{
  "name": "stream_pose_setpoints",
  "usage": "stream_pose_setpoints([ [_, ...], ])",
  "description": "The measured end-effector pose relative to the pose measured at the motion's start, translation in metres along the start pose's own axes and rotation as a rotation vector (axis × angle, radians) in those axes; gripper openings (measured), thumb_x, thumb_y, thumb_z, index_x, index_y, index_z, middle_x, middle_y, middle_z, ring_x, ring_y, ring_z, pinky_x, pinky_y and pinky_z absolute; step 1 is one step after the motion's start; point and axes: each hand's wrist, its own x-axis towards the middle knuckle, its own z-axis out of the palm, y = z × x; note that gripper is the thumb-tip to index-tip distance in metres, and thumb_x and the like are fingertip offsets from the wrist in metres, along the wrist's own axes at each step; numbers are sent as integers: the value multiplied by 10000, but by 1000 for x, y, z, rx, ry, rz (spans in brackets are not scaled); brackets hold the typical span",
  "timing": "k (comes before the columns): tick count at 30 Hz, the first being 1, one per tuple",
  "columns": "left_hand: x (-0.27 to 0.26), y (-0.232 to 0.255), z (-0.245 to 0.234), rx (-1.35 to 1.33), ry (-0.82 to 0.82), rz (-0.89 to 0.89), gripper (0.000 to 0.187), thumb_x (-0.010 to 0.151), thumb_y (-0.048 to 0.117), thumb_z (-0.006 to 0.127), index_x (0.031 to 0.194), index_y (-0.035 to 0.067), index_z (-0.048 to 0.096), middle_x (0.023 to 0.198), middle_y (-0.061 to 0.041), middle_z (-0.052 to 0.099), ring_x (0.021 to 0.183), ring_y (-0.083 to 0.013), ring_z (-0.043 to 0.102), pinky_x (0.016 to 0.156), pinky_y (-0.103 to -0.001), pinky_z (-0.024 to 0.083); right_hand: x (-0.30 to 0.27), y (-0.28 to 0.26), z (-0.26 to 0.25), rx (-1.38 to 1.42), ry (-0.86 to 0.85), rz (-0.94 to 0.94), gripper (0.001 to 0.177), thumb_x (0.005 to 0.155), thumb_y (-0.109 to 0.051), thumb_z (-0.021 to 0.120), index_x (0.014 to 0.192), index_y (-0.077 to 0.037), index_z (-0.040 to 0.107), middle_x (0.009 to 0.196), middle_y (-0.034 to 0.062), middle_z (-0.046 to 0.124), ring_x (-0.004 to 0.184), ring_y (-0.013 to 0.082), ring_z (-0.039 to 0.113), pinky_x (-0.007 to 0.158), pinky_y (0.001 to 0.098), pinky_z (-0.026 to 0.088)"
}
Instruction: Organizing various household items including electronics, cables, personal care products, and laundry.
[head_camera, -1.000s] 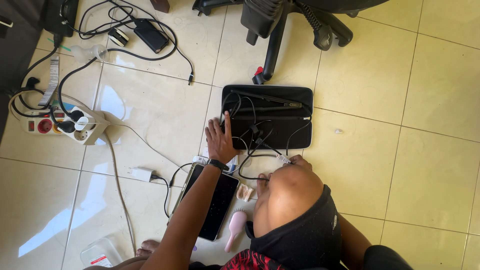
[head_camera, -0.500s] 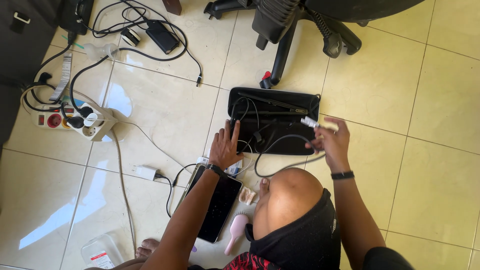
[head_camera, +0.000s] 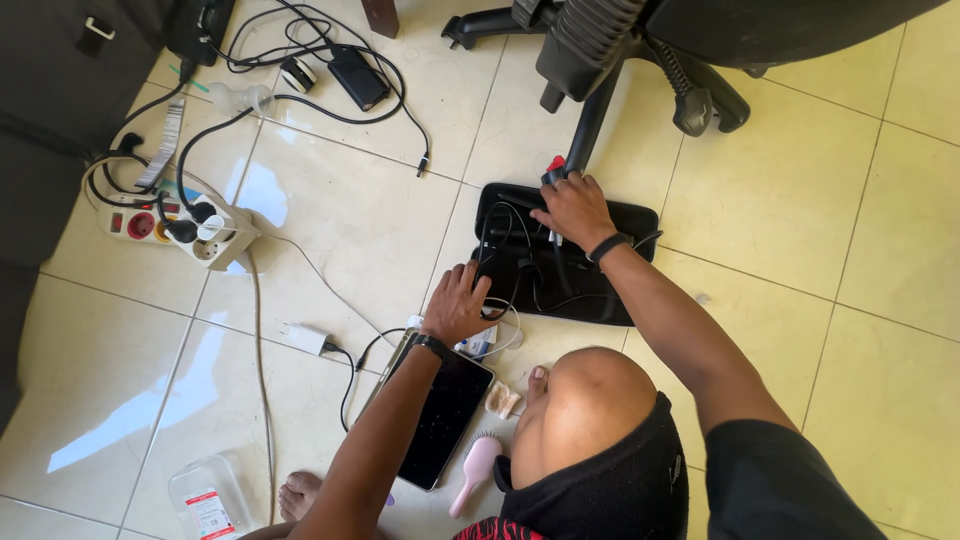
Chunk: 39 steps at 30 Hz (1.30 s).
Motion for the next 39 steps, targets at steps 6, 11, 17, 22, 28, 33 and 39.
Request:
stream_pose_setpoints([
  [6, -1, 2, -4, -10, 22, -19, 637, 683, 425, 877, 1089, 29, 587, 1268, -236, 551, 1138, -385, 556, 971, -471, 472, 23, -2, 7, -115, -242, 52, 432, 788, -422, 823, 1032, -78, 731, 967, 104, 725, 1015, 278, 642, 913, 435, 501],
  [11, -3, 2, -4, -25, 37, -25, 612, 708, 427, 870, 1075, 27, 588, 1259, -230, 554, 1145, -381, 560, 987, -463, 473, 14, -1, -14, -8, 69, -44, 347, 766, -332, 807, 972, -63, 729, 1025, 109, 735, 1042, 282, 643, 887, 427, 497],
  [17, -2, 2, -5, -7, 18, -28, 619, 709, 440, 866, 1071, 16, 598, 1282, -247, 547, 1167, -386, 552, 998, -466, 463, 22, -13, 30, -124, -90, -70, 228, 872, -264, 734, 985, -68, 708, 925, 117, 722, 1054, 314, 637, 906, 457, 491],
  [22, -1, 3, -11, -22, 43, -32, 625, 695, 439, 869, 1077, 16, 610, 1284, -235, 551, 1171, -382, 553, 1008, -462, 463, 16, -17, 60, -50, 70, -133, 232, 884, -157, 695, 1094, -59, 682, 980, 124, 731, 975, 279, 683, 891, 407, 503],
  [28, 4, 4, -24, -80, 93, -44, 613, 686, 440, 877, 1058, 28, 617, 1244, -216, 569, 1125, -362, 570, 970, -458, 472, 3, -40, 28, 215, -140, -21, 187, 928, -190, 667, 975, -9, 682, 762, 160, 700, 817, 336, 679, 935, 432, 466],
  [33, 6, 2, -26, -88, 103, -39, 603, 677, 439, 877, 1053, 39, 628, 1218, -183, 590, 1102, -343, 587, 955, -449, 479, -1, -33, 27, 332, -275, 16, 522, 767, -241, 785, 1195, 21, 638, 688, 144, 700, 810, 323, 686, 958, 423, 414],
  [39, 7, -1, -23, -85, 140, 10, 587, 722, 430, 870, 1072, 26, 627, 1204, -173, 600, 1068, -334, 597, 957, -448, 486, -23, -21, 14, 415, -113, 76, 499, 910, -325, 776, 1330, -89, 645, 809, 81, 745, 902, 283, 697, 1042, 413, 444],
])
